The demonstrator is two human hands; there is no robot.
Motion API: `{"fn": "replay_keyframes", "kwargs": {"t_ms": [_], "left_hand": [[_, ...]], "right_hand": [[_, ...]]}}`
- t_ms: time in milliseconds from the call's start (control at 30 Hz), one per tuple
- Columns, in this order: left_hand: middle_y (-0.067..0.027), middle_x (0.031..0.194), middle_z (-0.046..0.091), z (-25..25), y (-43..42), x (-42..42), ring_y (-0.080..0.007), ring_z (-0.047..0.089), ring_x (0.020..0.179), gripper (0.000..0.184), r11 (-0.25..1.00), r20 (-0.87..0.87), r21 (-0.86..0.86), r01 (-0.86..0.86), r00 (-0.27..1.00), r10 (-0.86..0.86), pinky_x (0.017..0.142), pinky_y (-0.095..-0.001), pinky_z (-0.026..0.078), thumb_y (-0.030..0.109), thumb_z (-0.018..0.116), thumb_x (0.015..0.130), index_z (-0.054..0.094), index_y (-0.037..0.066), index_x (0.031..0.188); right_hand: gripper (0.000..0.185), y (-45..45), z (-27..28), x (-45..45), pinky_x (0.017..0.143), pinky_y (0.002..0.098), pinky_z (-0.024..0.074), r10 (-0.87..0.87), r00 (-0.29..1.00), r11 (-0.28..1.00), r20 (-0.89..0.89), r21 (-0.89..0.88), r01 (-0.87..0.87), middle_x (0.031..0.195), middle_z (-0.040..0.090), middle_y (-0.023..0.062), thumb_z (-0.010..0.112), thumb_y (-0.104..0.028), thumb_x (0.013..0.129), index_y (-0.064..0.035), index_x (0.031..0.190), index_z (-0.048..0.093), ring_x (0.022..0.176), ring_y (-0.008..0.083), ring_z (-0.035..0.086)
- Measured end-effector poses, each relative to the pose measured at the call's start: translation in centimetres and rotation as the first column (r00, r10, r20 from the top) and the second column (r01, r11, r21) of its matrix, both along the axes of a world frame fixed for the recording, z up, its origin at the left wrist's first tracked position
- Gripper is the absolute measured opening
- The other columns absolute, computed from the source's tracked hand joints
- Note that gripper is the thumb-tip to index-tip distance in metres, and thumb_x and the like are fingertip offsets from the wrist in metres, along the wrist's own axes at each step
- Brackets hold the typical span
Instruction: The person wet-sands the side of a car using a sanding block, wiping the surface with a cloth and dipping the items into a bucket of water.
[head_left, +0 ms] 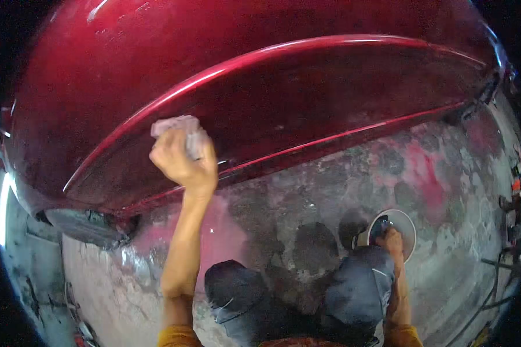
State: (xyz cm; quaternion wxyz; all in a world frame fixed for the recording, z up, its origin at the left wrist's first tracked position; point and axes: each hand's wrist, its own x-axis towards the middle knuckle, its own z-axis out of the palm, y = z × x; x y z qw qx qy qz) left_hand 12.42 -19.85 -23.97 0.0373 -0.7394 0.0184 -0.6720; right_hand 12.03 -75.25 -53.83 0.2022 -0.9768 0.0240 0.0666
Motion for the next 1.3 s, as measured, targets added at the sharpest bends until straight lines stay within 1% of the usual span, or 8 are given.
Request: {"fn": "replay_keyframes", "kwargs": {"t_ms": [333, 467, 500, 667, 800, 1033, 1133, 1300], "left_hand": [[-0.0107, 0.132, 0.062, 0.0, -24.4, 16.6, -0.0306, 0.058, 0.115, 0.027, 0.802, -0.576, 0.406, 0.438, 0.804, -0.148, 0.094, -0.0436, 0.047, 0.018, 0.069, 0.08, 0.07, 0.011, 0.106], [-0.0116, 0.134, 0.067, -1.9, -17.2, 13.1, -0.0281, 0.065, 0.117, 0.026, 0.812, -0.767, 0.126, 0.57, 0.575, -0.284, 0.088, -0.0444, 0.053, 0.018, 0.069, 0.082, 0.073, 0.014, 0.107], [-0.0118, 0.127, 0.07, -3.2, -14.5, 10.8, -0.03, 0.071, 0.106, 0.023, 0.838, -0.539, 0.338, 0.428, 0.818, -0.2, 0.08, -0.0485, 0.056, 0.019, 0.069, 0.084, 0.071, 0.014, 0.105], [-0.0076, 0.117, 0.066, -3.2, -6.7, 4.8, -0.0346, 0.06, 0.104, 0.048, 0.959, -0.372, 0.244, 0.142, 0.927, -0.043, 0.091, -0.0481, 0.048, 0.015, 0.085, 0.071, 0.077, 0.014, 0.118], [-0.0074, 0.12, 0.065, -0.3, -11.6, 7.6, -0.033, 0.056, 0.107, 0.054, 0.95, -0.363, 0.243, 0.195, 0.927, -0.097, 0.093, -0.0477, 0.047, 0.016, 0.088, 0.066, 0.077, 0.016, 0.119], [-0.0037, 0.111, 0.066, 4.8, -28.8, 20.9, -0.0316, 0.061, 0.098, 0.022, 0.818, -0.363, 0.383, 0.428, 0.884, -0.293, 0.076, -0.0464, 0.048, 0.017, 0.069, 0.083, 0.069, 0.015, 0.104], [-0.0128, 0.139, 0.062, 1.1, -30.9, 22.5, -0.031, 0.057, 0.123, 0.024, 0.724, -0.557, 0.51, 0.464, 0.82, -0.133, 0.105, -0.0467, 0.044, 0.017, 0.065, 0.085, 0.07, 0.009, 0.106], [-0.0103, 0.135, 0.064, -7.1, -25.7, 19.7, -0.0278, 0.051, 0.134, 0.025, 0.639, -0.66, 0.554, 0.534, 0.749, -0.054, 0.109, -0.0456, 0.043, 0.022, 0.065, 0.084, 0.075, 0.008, 0.102]], "right_hand": [[0.064, -0.1, 1.4, 0.7, 0.089, 0.0569, 0.0553, 0.183, 0.982, 0.982, -0.054, 0.052, -0.18, 0.102, 0.071, 0.033, 0.083, -0.035, 0.074, 0.0084, 0.117, 0.062, 0.101, 0.0512, 0.069], [0.054, 0.8, 3.6, -0.2, 0.087, 0.0549, 0.0579, 0.016, 0.997, 0.999, -0.072, 0.031, -0.014, 0.102, 0.072, 0.0324, 0.083, -0.034, 0.075, 0.009, 0.104, 0.069, 0.099, 0.0502, 0.07], [0.052, 0.6, 3.1, 0.4, 0.086, 0.0555, 0.0587, 0.014, 0.972, 0.999, -0.233, 0.05, -0.003, 0.102, 0.073, 0.0326, 0.082, -0.034, 0.076, 0.009, 0.103, 0.069, 0.1, 0.0505, 0.071], [0.044, 3.4, 4.1, 0.0, 0.087, 0.0548, 0.0603, -0.025, 0.967, 1.0, -0.252, 0.0, 0.026, 0.1, 0.074, 0.0315, 0.078, -0.03, 0.08, 0.006, 0.103, 0.069, 0.099, 0.0466, 0.073], [0.03, 3.1, 3.3, -0.4, 0.084, 0.0528, 0.062, 0.073, 0.98, 0.994, -0.185, -0.062, -0.086, 0.094, 0.075, 0.0296, 0.063, -0.018, 0.087, 0.0041, 0.106, 0.067, 0.093, 0.0469, 0.075], [0.048, 2.6, 1.2, -0.8, 0.087, 0.0538, 0.0604, -0.089, 0.98, 0.994, -0.177, -0.076, 0.077, 0.105, 0.074, 0.0276, 0.079, -0.035, 0.079, 0.0015, 0.108, 0.07, 0.1, 0.046, 0.073], [0.054, 2.2, 2.3, -0.3, 0.091, 0.053, 0.0598, -0.052, 0.963, 0.998, -0.263, 0.009, 0.056, 0.11, 0.075, 0.0264, 0.081, -0.035, 0.077, 0.0032, 0.113, 0.07, 0.104, 0.0445, 0.073], [0.05, 2.0, 2.6, -0.3, 0.093, 0.052, 0.059, -0.081, 0.976, 0.994, -0.202, 0.057, 0.094, 0.109, 0.074, 0.0273, 0.08, -0.034, 0.076, 0.0015, 0.109, 0.072, 0.105, 0.0451, 0.072]]}}
